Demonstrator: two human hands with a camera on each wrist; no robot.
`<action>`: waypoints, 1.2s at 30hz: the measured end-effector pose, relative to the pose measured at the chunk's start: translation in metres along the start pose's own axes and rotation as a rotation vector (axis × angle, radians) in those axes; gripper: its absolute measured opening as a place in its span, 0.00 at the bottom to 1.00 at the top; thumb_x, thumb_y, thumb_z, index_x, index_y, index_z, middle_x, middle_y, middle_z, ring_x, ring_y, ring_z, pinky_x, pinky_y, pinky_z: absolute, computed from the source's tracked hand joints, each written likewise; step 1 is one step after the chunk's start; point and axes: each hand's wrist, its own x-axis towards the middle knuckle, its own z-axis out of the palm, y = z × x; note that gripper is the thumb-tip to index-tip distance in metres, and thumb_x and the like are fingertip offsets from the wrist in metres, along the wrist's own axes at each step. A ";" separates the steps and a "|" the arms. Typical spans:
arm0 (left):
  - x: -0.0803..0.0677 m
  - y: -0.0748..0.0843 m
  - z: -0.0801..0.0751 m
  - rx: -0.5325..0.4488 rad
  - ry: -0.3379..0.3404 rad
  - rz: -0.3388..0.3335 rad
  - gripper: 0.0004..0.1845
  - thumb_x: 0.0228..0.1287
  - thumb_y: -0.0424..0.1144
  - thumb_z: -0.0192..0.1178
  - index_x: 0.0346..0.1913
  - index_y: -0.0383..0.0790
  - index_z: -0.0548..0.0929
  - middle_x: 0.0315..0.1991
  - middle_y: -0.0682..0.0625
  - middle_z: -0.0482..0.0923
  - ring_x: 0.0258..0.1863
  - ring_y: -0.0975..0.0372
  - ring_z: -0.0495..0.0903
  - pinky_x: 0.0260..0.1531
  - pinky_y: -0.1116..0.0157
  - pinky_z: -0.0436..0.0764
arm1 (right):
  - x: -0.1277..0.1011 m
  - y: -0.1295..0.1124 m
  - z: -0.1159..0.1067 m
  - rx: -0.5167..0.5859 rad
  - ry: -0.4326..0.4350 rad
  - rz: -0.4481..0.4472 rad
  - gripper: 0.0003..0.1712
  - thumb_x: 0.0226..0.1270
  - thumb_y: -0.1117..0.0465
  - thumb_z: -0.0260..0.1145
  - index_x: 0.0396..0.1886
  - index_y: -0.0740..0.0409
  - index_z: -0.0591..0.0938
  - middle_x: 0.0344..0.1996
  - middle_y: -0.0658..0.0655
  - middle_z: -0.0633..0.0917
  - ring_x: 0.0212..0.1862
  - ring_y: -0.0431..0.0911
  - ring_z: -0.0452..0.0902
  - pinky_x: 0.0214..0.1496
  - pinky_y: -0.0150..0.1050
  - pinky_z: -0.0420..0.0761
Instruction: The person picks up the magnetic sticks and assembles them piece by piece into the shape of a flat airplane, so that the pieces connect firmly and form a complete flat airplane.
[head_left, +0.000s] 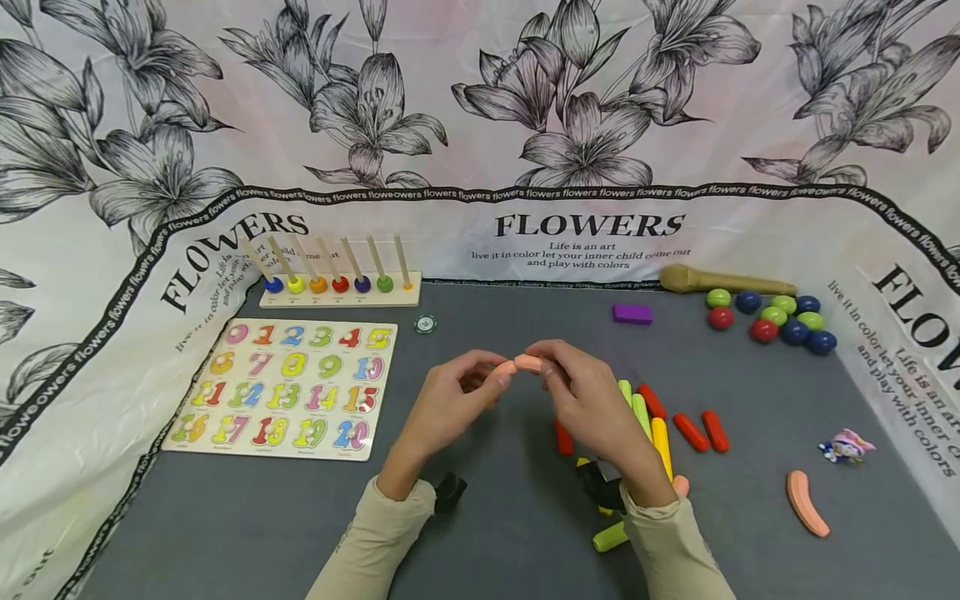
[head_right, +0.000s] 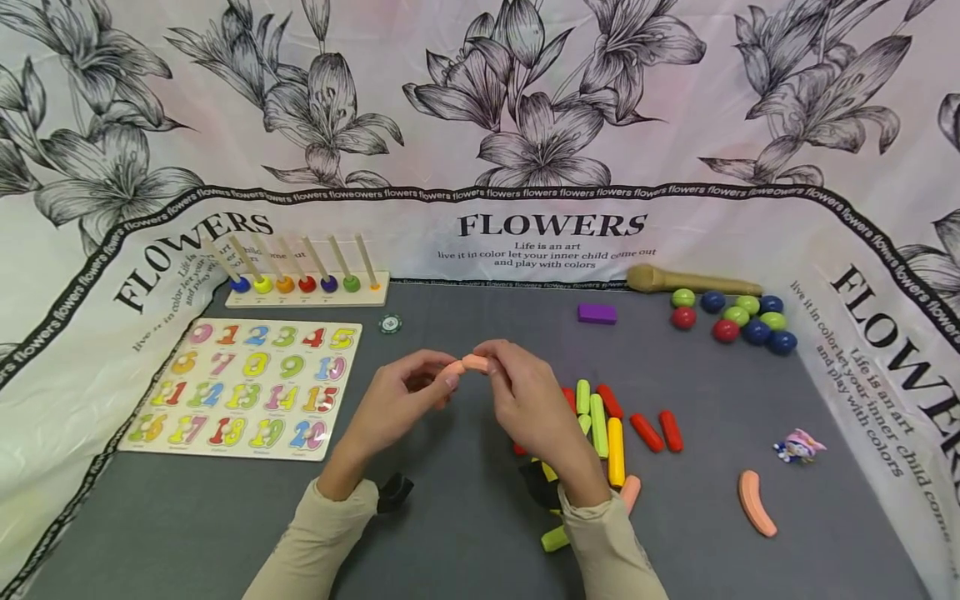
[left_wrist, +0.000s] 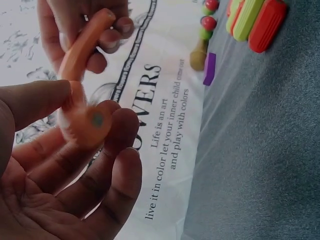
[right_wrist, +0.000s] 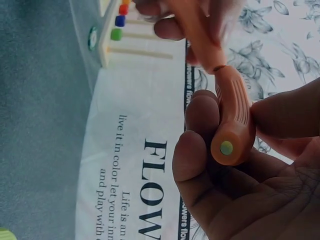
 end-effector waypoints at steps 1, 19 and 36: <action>0.000 -0.001 0.000 0.001 -0.001 0.007 0.12 0.78 0.38 0.66 0.58 0.37 0.87 0.37 0.45 0.87 0.32 0.47 0.85 0.35 0.62 0.83 | 0.000 0.001 0.001 -0.008 -0.001 -0.001 0.12 0.83 0.71 0.59 0.56 0.61 0.85 0.38 0.52 0.84 0.31 0.44 0.73 0.36 0.43 0.76; 0.003 0.001 0.001 -0.053 0.034 0.020 0.10 0.80 0.37 0.63 0.56 0.37 0.86 0.42 0.41 0.89 0.36 0.42 0.86 0.38 0.62 0.84 | 0.001 0.010 0.007 0.062 -0.084 0.060 0.21 0.81 0.65 0.66 0.68 0.66 0.79 0.47 0.57 0.88 0.44 0.48 0.85 0.51 0.50 0.86; 0.001 0.005 0.007 0.009 -0.044 0.064 0.11 0.81 0.33 0.61 0.59 0.35 0.76 0.44 0.45 0.89 0.38 0.54 0.86 0.45 0.56 0.84 | 0.004 0.012 -0.009 1.033 0.166 0.351 0.07 0.80 0.77 0.59 0.51 0.68 0.78 0.43 0.59 0.86 0.48 0.51 0.89 0.56 0.49 0.86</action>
